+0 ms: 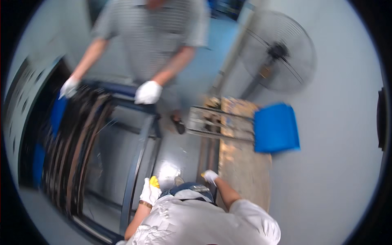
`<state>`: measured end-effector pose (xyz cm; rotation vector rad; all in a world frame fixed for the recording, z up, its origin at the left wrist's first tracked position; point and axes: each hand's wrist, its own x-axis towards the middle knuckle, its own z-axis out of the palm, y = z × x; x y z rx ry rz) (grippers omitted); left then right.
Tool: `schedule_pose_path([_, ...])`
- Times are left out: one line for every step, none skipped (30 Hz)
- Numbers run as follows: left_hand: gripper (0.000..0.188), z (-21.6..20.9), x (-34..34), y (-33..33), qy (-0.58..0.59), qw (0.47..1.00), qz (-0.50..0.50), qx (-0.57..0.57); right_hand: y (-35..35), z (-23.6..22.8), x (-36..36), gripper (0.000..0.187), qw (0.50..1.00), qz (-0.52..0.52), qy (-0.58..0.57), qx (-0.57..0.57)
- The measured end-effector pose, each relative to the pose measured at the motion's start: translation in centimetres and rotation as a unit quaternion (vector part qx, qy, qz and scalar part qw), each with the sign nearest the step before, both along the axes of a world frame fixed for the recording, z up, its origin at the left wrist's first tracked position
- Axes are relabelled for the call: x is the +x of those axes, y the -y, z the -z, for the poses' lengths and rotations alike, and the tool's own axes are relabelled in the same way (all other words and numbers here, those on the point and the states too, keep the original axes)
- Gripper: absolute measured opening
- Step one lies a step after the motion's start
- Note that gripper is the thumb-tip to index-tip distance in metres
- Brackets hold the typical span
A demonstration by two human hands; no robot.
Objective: The person repeatedly picks up blue rectangular plastic sheets from a stack and places them onto a metal rack. Another person assists by taking sheets from the rack and restacking them nearby. The task continues in a repetitive loop throughout the clip.
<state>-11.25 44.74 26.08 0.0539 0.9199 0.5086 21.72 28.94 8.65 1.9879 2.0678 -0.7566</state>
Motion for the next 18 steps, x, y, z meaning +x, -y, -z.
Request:
schedule_pose_path([0.038, -0.3, -1.0, 0.1, -0.005, 0.999, -0.05, -0.015, -1.0, -2.4, -1.4, 0.01, 0.999, 0.006, 0.007, -0.053])
schedule_pose_path([0.036, 2.0, -2.5, 0.2, 0.07, 0.996, -0.056, 0.009, -0.3, -1.6, -1.6, 0.014, 0.994, -0.101, 0.018, 0.022])
schedule_pose_path([0.034, 4.4, -3.5, -0.1, 0.14, 0.987, -0.06, 0.041, 0.5, 1.3, -1.2, 0.018, 0.993, -0.11, 0.0, 0.032])
schedule_pose_path([0.032, 3.3, -4.2, -0.4, 0.141, 0.987, -0.077, 0.012, -0.1, -1.7, -3.1, 0.015, 0.992, -0.112, -0.015, -0.05])
schedule_pose_path([0.03, 1.5, -4.3, -0.7, 0.157, 0.983, -0.089, -0.024, 1.3, -0.3, -3.2, 0.019, 0.992, 0.053, -0.086, -0.082])
schedule_pose_path([0.03, 2.3, -5.2, -0.6, 0.158, 0.981, -0.112, -0.014, 2.0, 1.1, -2.9, 0.021, 0.985, 0.073, -0.118, -0.106])
schedule_pose_path([0.029, 2.3, -6.4, -0.4, 0.153, 0.978, -0.139, 0.007, 2.5, 2.5, -2.8, 0.022, 0.976, 0.092, -0.147, -0.13])
schedule_pose_path([0.028, 2.4, -7.4, -0.2, 0.134, 0.977, -0.162, 0.023, 2.1, 3.8, -2.1, 0.024, 0.967, 0.106, -0.173, -0.155])
schedule_pose_path([0.028, 2.7, -8.4, -0.1, 0.11, 0.979, -0.164, 0.04, 0.2, 2.4, -3.1, 0.024, 0.976, 0.045, -0.127, -0.17])
schedule_pose_path([0.028, 3.2, -9.5, 0.4, 0.048, 0.98, -0.146, 0.125, -2.4, 0.0, -4.1, 0.024, 0.98, -0.027, -0.082, -0.181])
schedule_pose_path([0.029, 3.7, -10.5, 0.9, -0.018, 0.971, -0.123, 0.205, -4.6, -2.3, -5.6, 0.024, 0.976, -0.094, -0.035, -0.192])
schedule_pose_path([0.029, 4.1, -11.4, 1.1, -0.081, 0.951, -0.091, 0.283, -6.2, -4.1, -6.6, 0.024, 0.968, -0.152, 0.013, -0.198])
schedule_pose_path([0.029, 4.5, -12.3, 1.0, -0.144, 0.921, -0.052, 0.358, -7.3, -4.8, -7.4, 0.024, 0.956, -0.204, 0.061, -0.201])
schedule_pose_path([0.03, 4.8, -13.1, 1.2, -0.208, 0.881, -0.015, 0.426, -8.7, -4.2, -7.9, 0.022, 0.947, -0.286, 0.071, -0.129])
schedule_pose_path([0.03, 4.6, -13.9, 1.1, -0.257, 0.851, 0.019, 0.458, -9.7, -1.6, -7.6, 0.018, 0.961, -0.265, 0.042, -0.065])
schedule_pose_path([0.029, 4.4, -14.7, 0.9, -0.307, 0.816, 0.055, 0.488, -11.6, 0.2, -8.2, 0.019, 0.963, -0.263, 0.031, -0.042])
schedule_pose_path([0.029, 3.3, -15.7, 0.5, -0.344, 0.797, 0.091, 0.489, -13.1, 1.5, -9.1, 0.02, 0.966, -0.258, 0.02, -0.019])
schedule_pose_path([0.028, 2.6, -16.7, 0.1, -0.38, 0.775, 0.125, 0.489, -14.6, 2.3, -10.0, 0.021, 0.967, -0.253, 0.01, 0.004])
